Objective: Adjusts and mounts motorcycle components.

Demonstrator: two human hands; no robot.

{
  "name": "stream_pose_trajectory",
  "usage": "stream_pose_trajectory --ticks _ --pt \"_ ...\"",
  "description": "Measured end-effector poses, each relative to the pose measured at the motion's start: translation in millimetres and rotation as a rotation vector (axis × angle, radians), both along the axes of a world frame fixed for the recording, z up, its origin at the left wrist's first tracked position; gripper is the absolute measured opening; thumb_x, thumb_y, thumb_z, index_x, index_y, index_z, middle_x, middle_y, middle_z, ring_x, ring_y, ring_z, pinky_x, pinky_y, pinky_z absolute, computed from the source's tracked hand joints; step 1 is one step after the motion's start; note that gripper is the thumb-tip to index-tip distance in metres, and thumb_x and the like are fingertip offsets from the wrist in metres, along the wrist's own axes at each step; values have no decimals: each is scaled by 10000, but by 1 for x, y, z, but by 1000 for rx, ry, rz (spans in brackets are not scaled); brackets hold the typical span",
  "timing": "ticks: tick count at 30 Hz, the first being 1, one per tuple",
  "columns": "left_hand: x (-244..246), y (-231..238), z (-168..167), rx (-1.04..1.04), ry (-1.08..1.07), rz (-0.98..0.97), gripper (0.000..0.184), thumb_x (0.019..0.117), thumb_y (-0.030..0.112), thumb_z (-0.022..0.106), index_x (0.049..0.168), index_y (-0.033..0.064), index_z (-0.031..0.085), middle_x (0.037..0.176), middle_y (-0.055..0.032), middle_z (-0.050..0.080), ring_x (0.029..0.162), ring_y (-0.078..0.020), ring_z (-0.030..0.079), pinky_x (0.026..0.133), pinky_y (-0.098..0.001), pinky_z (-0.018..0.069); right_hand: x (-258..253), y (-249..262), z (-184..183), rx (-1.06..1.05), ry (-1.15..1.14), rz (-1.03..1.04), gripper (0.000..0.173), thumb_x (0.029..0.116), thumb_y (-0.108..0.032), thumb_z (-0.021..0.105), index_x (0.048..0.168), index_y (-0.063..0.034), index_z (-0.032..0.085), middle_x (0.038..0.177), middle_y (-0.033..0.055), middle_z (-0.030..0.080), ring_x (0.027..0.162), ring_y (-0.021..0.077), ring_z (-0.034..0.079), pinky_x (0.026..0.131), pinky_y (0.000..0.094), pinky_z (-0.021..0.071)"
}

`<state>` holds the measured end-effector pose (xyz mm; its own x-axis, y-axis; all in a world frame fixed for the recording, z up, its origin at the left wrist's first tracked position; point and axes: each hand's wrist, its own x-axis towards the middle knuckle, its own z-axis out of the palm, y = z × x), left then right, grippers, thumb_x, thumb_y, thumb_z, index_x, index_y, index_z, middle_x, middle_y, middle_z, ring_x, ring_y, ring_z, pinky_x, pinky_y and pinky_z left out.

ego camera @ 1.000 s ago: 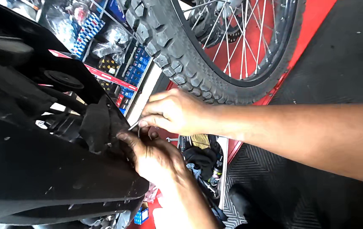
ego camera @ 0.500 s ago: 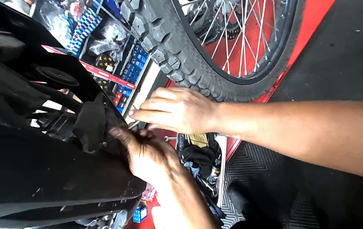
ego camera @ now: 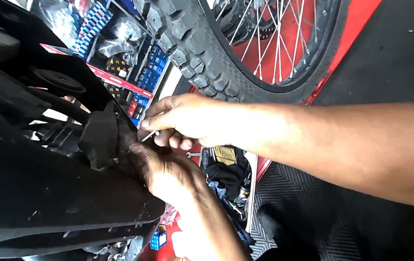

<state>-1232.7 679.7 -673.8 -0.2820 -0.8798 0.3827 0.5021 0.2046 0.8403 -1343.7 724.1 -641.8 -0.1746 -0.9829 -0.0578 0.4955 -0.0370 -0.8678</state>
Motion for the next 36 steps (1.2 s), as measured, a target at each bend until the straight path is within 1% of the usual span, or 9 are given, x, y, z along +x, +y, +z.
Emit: stream_pose_trajectory --ticks 3,8,11,15,18,23,26,30,36 --pt "-2 4 2 8 -68 146 295 1124 288 381 1160 110 613 876 24 631 688 -60 606 619 -197 525 2 8 -8 -143 498 -287 426 1092 -423 464 1193 -48 642 761 36 670 606 98 637 559 262 548" --pt "-3 5 9 56 -71 203 271 1104 308 451 1027 122 633 792 37 601 667 -44 581 619 -175 503 -10 -5 -52 -711 1470 -780 308 1045 -214 571 1311 -120 694 1237 124 685 1105 282 656 872 383 572" --pt "-3 1 9 82 -64 137 337 1108 368 416 1012 121 626 794 28 603 714 -66 594 670 -213 511 -1 -11 -49 -638 1227 -710 199 1022 -220 631 1100 -108 777 957 38 712 921 164 665 795 318 549" --pt "-4 0 2 18 -7 32 362 1129 356 302 1177 137 586 925 14 609 734 -78 597 662 -214 530 5 1 -17 -182 334 -187 510 1000 -166 682 1457 -49 487 851 96 711 585 104 633 553 240 549" --pt "-3 0 1 -5 -25 -1 422 1135 367 213 1238 148 559 919 13 588 645 -73 560 539 -194 492 7 -1 -5 8 -18 -39 379 1037 -190 604 1392 -76 534 753 75 612 489 98 516 415 201 415" --pt "-4 1 4 32 -6 112 325 1123 325 364 1122 107 605 932 7 626 827 -88 624 779 -239 542 6 -2 -46 -433 904 -488 378 1061 -386 550 1104 -31 674 858 35 682 776 141 680 712 368 592" --pt "-4 1 7 63 35 41 343 1123 359 339 1057 133 589 875 24 595 773 -65 604 734 -209 530 14 -6 -44 -376 926 -411 418 1102 -332 459 893 -77 715 772 18 658 733 133 653 674 358 543" --pt "-9 7 12 118 22 -5 450 1113 454 272 948 150 559 620 65 465 476 -17 478 440 -145 433 7 -4 -18 -87 369 -11 529 1101 -453 422 930 -42 708 676 6 604 522 62 521 483 234 442" --pt "-3 2 7 55 -86 165 363 1114 391 375 1047 135 624 808 39 586 699 -50 576 645 -187 495 -3 -7 -41 -653 1328 -768 361 995 -293 676 1275 -65 686 1194 90 695 1063 219 680 858 365 587"
